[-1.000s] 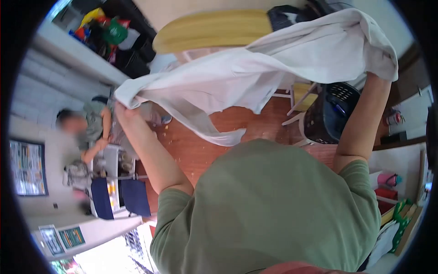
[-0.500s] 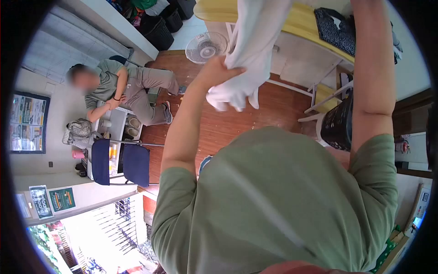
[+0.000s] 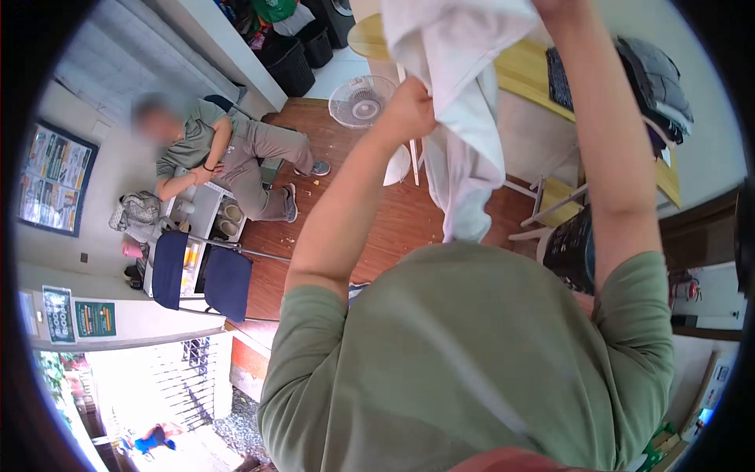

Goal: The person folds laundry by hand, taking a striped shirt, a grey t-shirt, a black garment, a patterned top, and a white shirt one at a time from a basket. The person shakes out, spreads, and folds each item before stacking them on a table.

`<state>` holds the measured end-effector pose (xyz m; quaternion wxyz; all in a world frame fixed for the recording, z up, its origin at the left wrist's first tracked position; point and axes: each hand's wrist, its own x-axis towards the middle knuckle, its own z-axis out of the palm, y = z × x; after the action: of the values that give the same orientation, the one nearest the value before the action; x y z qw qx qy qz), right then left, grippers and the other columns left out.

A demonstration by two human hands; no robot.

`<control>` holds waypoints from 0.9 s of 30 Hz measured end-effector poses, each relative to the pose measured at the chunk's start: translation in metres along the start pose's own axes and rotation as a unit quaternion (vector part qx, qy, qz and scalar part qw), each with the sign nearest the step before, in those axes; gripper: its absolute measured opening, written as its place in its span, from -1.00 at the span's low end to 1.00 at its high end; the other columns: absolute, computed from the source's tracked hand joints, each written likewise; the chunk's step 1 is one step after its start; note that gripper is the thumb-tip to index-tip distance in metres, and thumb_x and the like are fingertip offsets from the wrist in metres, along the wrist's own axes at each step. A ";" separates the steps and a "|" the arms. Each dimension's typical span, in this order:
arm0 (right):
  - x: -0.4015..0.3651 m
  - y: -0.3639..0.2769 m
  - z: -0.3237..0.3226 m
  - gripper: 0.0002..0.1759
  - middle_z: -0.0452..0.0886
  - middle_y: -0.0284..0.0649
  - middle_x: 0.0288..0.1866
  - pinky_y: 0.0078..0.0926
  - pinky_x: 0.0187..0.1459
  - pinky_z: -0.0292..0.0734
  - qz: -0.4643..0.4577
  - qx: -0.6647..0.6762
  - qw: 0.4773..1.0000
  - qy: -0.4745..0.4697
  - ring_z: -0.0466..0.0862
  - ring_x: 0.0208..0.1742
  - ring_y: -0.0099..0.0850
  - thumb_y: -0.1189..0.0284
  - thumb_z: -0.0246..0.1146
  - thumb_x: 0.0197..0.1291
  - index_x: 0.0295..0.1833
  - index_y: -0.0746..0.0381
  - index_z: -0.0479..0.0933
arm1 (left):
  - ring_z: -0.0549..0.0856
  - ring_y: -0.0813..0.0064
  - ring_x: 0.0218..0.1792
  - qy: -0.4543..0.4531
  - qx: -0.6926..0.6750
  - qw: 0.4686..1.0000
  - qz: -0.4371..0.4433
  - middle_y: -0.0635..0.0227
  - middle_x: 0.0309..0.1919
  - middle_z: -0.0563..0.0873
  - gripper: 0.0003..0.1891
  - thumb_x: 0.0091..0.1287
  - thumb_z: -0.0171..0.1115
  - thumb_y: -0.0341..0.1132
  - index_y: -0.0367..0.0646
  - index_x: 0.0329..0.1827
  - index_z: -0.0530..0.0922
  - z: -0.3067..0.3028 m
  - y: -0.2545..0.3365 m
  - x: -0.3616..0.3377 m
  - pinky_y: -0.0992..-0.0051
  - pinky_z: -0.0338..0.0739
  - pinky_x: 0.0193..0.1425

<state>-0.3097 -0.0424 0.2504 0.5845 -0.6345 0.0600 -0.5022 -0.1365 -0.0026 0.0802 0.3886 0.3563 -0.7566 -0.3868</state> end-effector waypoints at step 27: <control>-0.107 0.149 -0.050 -0.56 0.68 -0.27 -0.18 -0.52 -0.07 0.51 0.164 -0.274 0.906 0.279 0.61 -0.15 -0.54 0.12 0.22 0.34 0.01 0.32 0.61 | 0.67 0.11 -0.09 0.145 0.266 0.945 -0.125 0.07 -0.14 0.67 -0.46 0.08 0.45 -0.16 -0.17 0.10 0.50 -0.028 -0.144 -0.074 0.31 0.52 0.00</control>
<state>-0.3210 -0.0522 0.0608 0.4208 -0.5849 0.4589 -0.5199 -0.0448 -0.0131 -0.0556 0.3337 0.5907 -0.7168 -0.1610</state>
